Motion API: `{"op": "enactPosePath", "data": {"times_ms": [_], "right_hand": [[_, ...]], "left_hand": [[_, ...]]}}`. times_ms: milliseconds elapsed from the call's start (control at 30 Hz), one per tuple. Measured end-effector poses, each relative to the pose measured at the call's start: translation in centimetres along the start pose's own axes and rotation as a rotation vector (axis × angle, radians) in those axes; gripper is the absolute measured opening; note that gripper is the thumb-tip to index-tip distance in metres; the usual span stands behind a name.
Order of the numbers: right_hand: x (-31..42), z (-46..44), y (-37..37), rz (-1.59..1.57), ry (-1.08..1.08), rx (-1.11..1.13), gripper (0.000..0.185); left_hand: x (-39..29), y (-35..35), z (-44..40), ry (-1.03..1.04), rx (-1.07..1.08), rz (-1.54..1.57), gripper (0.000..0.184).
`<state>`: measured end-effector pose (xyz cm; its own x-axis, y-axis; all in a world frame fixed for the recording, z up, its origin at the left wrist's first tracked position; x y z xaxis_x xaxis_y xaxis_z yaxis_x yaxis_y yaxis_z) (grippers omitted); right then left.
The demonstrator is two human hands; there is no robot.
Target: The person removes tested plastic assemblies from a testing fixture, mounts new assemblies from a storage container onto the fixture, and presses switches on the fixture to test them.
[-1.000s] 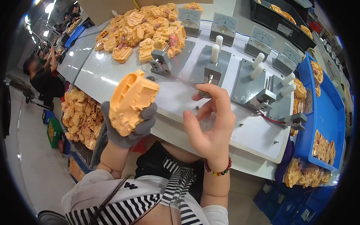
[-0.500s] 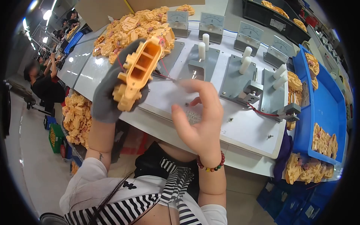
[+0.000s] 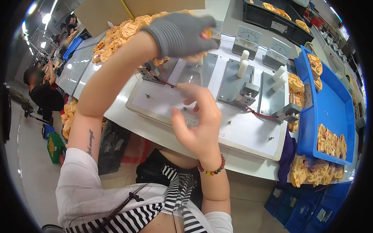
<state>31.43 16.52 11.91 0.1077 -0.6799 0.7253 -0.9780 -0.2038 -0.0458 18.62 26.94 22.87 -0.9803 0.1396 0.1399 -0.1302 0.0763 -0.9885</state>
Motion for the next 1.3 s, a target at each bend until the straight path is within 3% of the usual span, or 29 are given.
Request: {"op": "enactPosePath", "data": {"times_ms": [100, 233, 367, 433, 500, 567, 667, 700, 767, 800, 833, 900, 933, 967, 1000, 1133, 1300], "right_hand": [[-0.2, 0.2, 0.1, -0.002, 0.005, -0.011, 0.038], [-0.2, 0.4, 0.4, -0.016, 0.028, -0.027, 0.04], [0.1, 0.4, 0.5, -0.05, 0.06, -0.038, 0.04], [0.2, 0.5, 0.7, -0.085, 0.085, -0.041, 0.038], [1.3, 0.7, 0.7, -0.111, 0.141, -0.087, 0.039], [2.6, 1.4, -1.4, -0.018, 0.044, -0.198, 0.044], [2.9, 1.6, -4.8, 0.187, -0.058, -0.359, 0.053], [2.7, 1.3, -5.9, 0.324, -0.083, -0.388, 0.05], [1.2, 1.0, -7.0, 0.505, 0.024, -0.282, 0.051], [0.6, 0.9, -7.2, 0.595, 0.079, -0.228, 0.052], [0.5, 0.8, -6.6, 0.464, 0.116, -0.282, 0.049], [0.4, 0.8, -6.7, 0.386, 0.111, -0.313, 0.045], [0.3, 0.9, -6.9, 0.364, 0.103, -0.316, 0.044], [0.2, 1.1, -6.9, 0.342, 0.096, -0.323, 0.043], [0.2, 1.2, -7.0, 0.322, 0.086, -0.336, 0.042], [1.7, 0.5, -5.5, 0.4, 0.13, -0.298, 0.038], [0.6, 1.6, -5.7, 0.207, 0.027, -0.356, 0.031]], "left_hand": [[-1.2, -0.5, 1.1, -0.12, 0.008, 0.146, 0.052], [-0.2, 1.8, 0.7, -0.029, 0.24, 0.133, 0.062], [0.9, 1.2, 1.6, -0.009, 0.278, 0.324, 0.067], [1.5, -0.3, 4.9, -0.095, 0.096, 0.272, 0.064], [3.3, -0.5, 9.3, 0.025, -0.367, 0.349, 0.061], [6.0, 0.1, 14.6, 0.052, -0.67, 0.598, 0.049], [11.8, 2.2, 23.5, -0.339, -0.807, 0.696, 0.025], [15.8, 5.3, 26.1, -0.458, -0.873, 0.7, 0.026], [23.3, 10.9, 31.6, -0.936, -0.943, 1.466, 0.031], [26.7, 15.2, 34.9, -1.065, -0.952, 1.489, 0.031], [29.8, 20.0, 38.7, -1.29, -0.858, 1.232, 0.03], [30.5, 25.8, 42.7, -1.611, -0.247, 0.898, 0.029], [30.6, 29.3, 44.5, -1.64, 0.084, 0.682, 0.037], [29.0, 30.1, 44.2, -1.429, 0.502, 0.524, 0.054], [27.4, 31.4, 44.2, -1.355, 0.672, 0.463, 0.066], [25.6, 35.0, 42.3, -1.438, 0.712, 0.376, 0.07], [27.2, 36.1, 39.9, -1.416, 0.726, 0.403, 0.068]]}}
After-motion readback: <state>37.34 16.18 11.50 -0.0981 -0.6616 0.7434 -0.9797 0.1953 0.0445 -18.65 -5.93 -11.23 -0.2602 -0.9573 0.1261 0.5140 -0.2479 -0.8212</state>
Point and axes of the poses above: each hand's wrist, its own z-axis away from the middle knuckle, its own y-axis out of the palm, x = y × z, the point moved 1 cm from there along -z, towards the middle knuckle, and after that the axes turned 10 degrees about -y, right-handed, at the moved point
